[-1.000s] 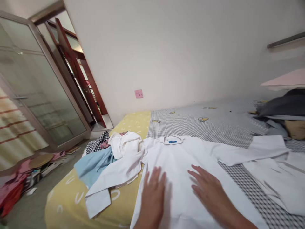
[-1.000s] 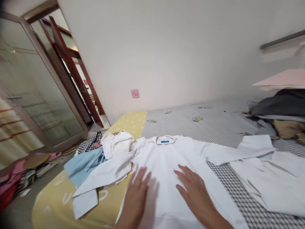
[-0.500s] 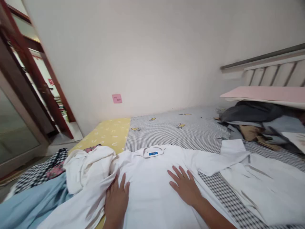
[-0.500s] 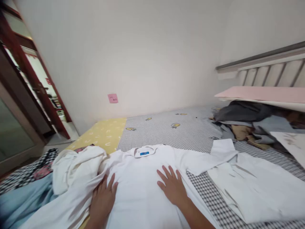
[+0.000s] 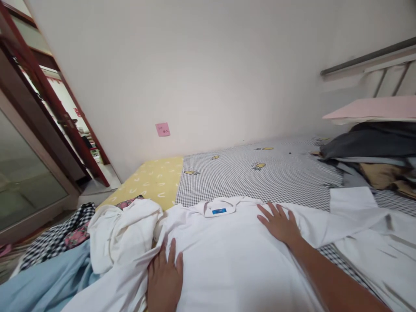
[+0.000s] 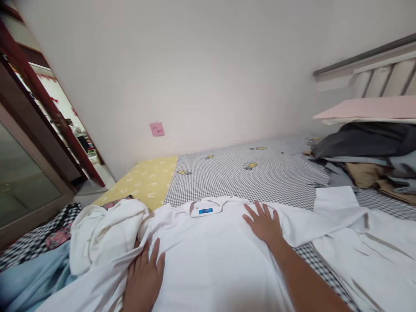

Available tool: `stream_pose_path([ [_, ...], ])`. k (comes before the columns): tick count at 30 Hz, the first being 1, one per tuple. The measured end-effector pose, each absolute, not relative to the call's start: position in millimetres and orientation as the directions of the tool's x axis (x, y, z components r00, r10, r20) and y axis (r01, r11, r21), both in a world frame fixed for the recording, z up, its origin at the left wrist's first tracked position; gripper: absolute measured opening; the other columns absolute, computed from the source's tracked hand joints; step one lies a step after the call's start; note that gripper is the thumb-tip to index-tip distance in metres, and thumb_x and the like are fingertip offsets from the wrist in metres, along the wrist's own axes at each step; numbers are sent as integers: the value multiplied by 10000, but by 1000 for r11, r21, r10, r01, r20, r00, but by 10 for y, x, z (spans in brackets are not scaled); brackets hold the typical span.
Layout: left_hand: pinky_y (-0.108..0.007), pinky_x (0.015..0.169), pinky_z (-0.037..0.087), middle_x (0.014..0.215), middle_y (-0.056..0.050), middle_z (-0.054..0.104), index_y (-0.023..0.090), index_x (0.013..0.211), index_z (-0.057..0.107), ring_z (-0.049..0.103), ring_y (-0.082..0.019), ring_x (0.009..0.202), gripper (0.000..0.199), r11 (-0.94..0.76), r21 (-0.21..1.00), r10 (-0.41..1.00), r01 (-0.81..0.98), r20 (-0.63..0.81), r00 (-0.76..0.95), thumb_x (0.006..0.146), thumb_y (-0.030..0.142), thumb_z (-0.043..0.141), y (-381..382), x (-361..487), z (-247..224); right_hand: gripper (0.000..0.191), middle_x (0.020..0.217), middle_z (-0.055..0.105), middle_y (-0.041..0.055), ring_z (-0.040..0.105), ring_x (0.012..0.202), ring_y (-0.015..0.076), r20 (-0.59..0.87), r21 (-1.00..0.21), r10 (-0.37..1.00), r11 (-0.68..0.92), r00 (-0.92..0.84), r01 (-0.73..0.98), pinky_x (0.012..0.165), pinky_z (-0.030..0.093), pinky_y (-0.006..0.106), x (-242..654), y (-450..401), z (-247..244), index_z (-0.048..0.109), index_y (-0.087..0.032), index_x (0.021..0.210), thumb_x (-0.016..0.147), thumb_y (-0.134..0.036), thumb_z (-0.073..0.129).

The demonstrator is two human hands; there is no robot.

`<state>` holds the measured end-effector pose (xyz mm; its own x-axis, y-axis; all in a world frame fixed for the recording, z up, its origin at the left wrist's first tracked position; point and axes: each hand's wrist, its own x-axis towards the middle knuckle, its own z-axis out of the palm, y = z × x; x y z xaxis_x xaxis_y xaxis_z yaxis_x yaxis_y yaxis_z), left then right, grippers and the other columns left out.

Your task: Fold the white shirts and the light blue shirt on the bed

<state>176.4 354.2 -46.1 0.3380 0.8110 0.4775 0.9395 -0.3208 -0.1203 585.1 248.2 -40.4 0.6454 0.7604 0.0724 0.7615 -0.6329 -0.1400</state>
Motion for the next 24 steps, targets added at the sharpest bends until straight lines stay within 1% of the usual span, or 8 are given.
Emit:
stream_pose_path([
  [3,-496,1089,404,1477,-172,535,210,1495,423,527,-327,1311,533,-327,-124,791,937,507,343,989,357,340,3532,1764,-477,582,1660,231,80,193,1516,319,123,-93,747,-646,653,757,1177,139,591,5845,2481,-445,308,-371,1552,1010,-561,214],
  [8,-491,1059,432,1427,-176,584,212,1471,465,584,-321,1239,516,-302,-142,804,943,494,332,987,340,343,3481,1798,-391,547,1624,312,120,258,1487,375,210,-3,727,-668,654,744,1141,139,686,5562,2298,-520,380,-328,1531,1015,-479,282],
  [10,-483,1061,432,1424,-181,586,203,1466,473,591,-313,1233,513,-297,-150,808,943,487,332,987,329,338,3455,1812,-342,529,1611,333,126,281,1478,382,231,27,761,-628,606,778,1148,148,682,5359,2096,-544,408,-309,1520,1015,-437,318],
  [12,-482,1066,429,1438,-181,574,196,1474,458,583,-314,1247,520,-289,-148,817,946,477,324,989,339,333,3437,1822,-306,527,1604,340,119,285,1480,367,233,38,817,-549,527,835,1163,185,651,5129,1814,-583,406,-307,1520,1020,-448,320],
  [16,-493,1066,430,1472,-179,541,200,1494,416,558,-332,1290,539,-283,-129,858,950,408,311,988,363,327,3464,1820,-270,542,1609,319,40,306,1475,339,248,-42,885,-397,394,917,1160,278,625,4722,1164,-701,342,-408,1526,1010,-570,305],
  [20,-498,1089,409,1493,-198,512,184,1499,399,520,-338,1339,539,-300,-114,878,947,356,321,989,345,336,3518,1836,-202,525,1607,297,-29,343,1457,344,295,-105,905,-288,307,952,1145,326,621,4532,781,-748,245,-492,1521,1011,-538,358],
  [22,-550,1085,401,1495,-218,500,173,1482,428,529,-358,1329,517,-284,-127,889,950,335,311,991,303,333,3441,1872,-174,508,1598,312,-49,355,1451,345,304,-130,897,-295,322,946,1143,328,627,4504,743,-739,264,-505,1508,1011,-521,369],
  [24,-641,1093,359,1510,-213,477,177,1435,502,501,-383,1354,491,-299,-159,879,941,337,336,976,202,331,3247,1921,-214,495,1584,345,-58,364,1446,350,318,-144,879,-325,355,935,1138,321,646,4494,760,-743,310,-506,1492,1003,-525,382],
])
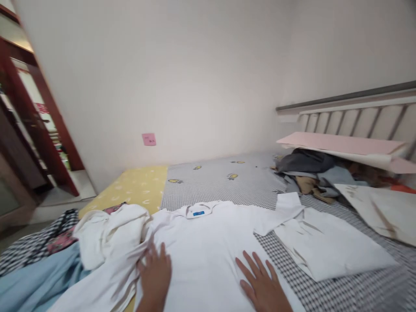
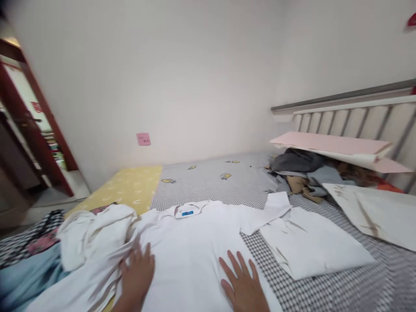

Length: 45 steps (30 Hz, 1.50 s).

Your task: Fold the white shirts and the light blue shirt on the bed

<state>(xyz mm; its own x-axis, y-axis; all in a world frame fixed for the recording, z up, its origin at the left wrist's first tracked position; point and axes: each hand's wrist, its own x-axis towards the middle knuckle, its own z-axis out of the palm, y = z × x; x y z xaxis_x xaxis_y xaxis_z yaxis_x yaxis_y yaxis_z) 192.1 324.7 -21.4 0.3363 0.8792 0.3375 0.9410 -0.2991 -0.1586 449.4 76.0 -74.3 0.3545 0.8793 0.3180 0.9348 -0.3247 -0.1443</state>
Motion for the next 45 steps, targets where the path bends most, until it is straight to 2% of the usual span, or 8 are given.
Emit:
stream_pose_path([
  [3,-648,1140,316,1548,-94,449,288,1374,578,407,-348,1434,528,-514,-166,738,841,414,533,914,94,406,2811,1978,-466,494,1569,379,-67,368,1446,348,360,-144,855,-343,372,928,1135,305,660,4495,800,-808,353,-499,1478,987,-536,398],
  [8,-463,1122,428,1556,30,435,404,1517,298,462,-229,1406,583,-727,-87,552,681,515,656,965,278,438,2263,1883,-867,497,1554,415,-60,389,1434,338,426,-112,837,-327,343,938,1136,285,655,4507,791,-914,426,-470,1460,968,-530,395],
  [14,-561,1172,358,1567,-10,417,353,1479,408,404,-278,1446,489,-580,65,755,812,417,506,991,373,384,2471,1840,-600,531,1549,430,-46,394,1431,338,456,-96,824,-330,336,939,1120,306,655,4500,771,-899,414,-452,1476,957,-562,385],
  [20,-610,1189,289,1586,-64,375,295,1485,406,341,-308,1475,508,-409,49,867,911,334,371,981,341,368,2902,1983,-473,516,1533,452,-62,434,1404,347,462,-80,822,-333,331,939,1108,333,659,4539,800,-976,389,-492,1474,961,-543,390],
  [27,-637,1171,278,1586,-91,369,257,1492,382,350,-331,1470,514,-320,-56,881,946,350,319,987,340,336,3292,2092,-401,511,1531,454,-37,423,1400,399,491,-36,800,-376,344,926,1100,250,746,4663,1097,-1001,420,-481,1468,957,-501,403],
  [33,-620,1136,318,1578,-139,406,253,1492,396,374,-335,1456,511,-258,-90,849,962,454,271,985,279,338,3446,2219,-427,497,1571,414,13,376,1443,329,373,-27,867,-345,330,938,1144,296,630,4846,1910,-707,440,-388,1489,998,-407,366],
  [38,-631,1138,302,1553,-143,451,244,1471,450,387,-336,1443,506,-263,-74,822,962,506,263,974,264,358,3447,2224,-477,503,1641,260,52,314,1475,327,426,22,840,-382,337,924,1158,289,589,4936,2634,-520,503,-291,1462,976,-251,380],
  [45,-621,1117,340,1538,-144,469,213,1455,478,423,-333,1420,506,-275,-74,817,959,507,274,966,236,348,3423,2214,-447,458,1614,344,64,337,1461,301,484,-31,831,-298,275,954,1154,261,592,4972,3221,-393,691,-188,1173,922,-89,321],
])
